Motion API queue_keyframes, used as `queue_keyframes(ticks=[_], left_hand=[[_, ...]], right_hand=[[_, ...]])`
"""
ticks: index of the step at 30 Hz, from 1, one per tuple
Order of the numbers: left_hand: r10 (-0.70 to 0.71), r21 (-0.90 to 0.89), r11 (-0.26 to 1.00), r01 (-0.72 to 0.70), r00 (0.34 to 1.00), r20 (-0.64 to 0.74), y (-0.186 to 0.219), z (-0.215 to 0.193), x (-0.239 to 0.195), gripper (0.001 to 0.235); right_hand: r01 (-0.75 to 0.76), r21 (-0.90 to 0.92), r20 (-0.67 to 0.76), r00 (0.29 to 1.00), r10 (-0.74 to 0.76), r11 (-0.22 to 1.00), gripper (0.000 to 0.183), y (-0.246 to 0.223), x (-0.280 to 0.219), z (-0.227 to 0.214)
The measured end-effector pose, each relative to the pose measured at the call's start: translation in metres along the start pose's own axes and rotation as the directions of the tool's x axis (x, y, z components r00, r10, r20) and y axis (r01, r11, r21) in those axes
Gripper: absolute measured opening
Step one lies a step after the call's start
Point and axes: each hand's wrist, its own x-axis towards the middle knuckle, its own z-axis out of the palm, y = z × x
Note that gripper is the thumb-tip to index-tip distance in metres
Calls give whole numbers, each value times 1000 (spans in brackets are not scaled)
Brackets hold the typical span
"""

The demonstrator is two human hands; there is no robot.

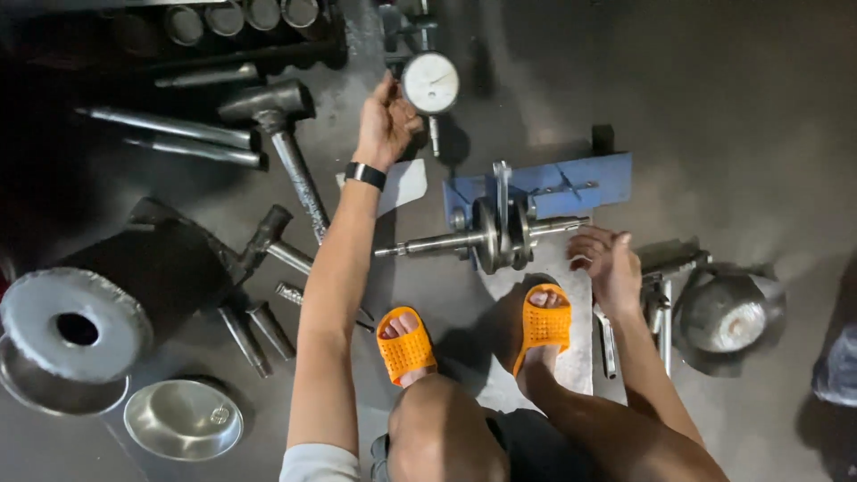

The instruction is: The person secures a crankshaft in a bench vise and uses a dial indicator to measure runout on the journals. They repeatedly rotate the crankshaft, observe the dial indicator, and adjust the setup to take multiple measurements.

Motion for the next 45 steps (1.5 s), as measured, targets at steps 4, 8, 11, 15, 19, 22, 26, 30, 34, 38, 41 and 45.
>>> queue_keyframes(ticks=[4,8,11,15,19,22,26,30,34,38,41,45], left_hand=[[-38,42,998,37,999,26,1,9,0,37],[397,289,897,-335,898,-191,-10,-7,30,11],[623,803,491,-338,781,-52,1,12,6,16],[654,829,-471,-302,511,558,20,40,-42,48],[407,683,-578,-446,568,715,36,16,-16,85],[236,522,-804,-285,652,720,43,27,-5,105],[109,226,-970,-87,677,728,46,23,16,60],[337,633,-620,-464,571,749,46,3,29,91],[344,723,-569,-392,684,643,39,-14,7,100],[242,578,-645,-499,584,775,31,-29,-17,89],[264,598,-628,-498,587,765,23,-30,-39,82],[294,726,-518,-453,702,648,17,-32,-52,91]], right_hand=[[-92,-15,-136,987,89,996,58,-16,-1,23],[-117,-53,-82,990,113,992,56,1,3,7],[-42,-25,69,997,44,999,59,10,6,-6],[21,-26,92,996,-19,999,59,5,6,-2],[8,-37,55,998,-6,999,57,4,4,4],[46,-69,64,997,-42,997,61,-3,0,11],[24,-120,-5,1000,-25,993,61,-5,-4,11],[44,-109,-50,998,-49,993,70,-3,-7,11],[22,-67,-62,998,-26,997,60,3,-6,7],[39,-100,-23,999,-41,994,60,-2,-2,12],[44,-38,-15,999,-44,998,55,2,5,8],[73,116,26,997,-76,991,56,-5,10,9]])
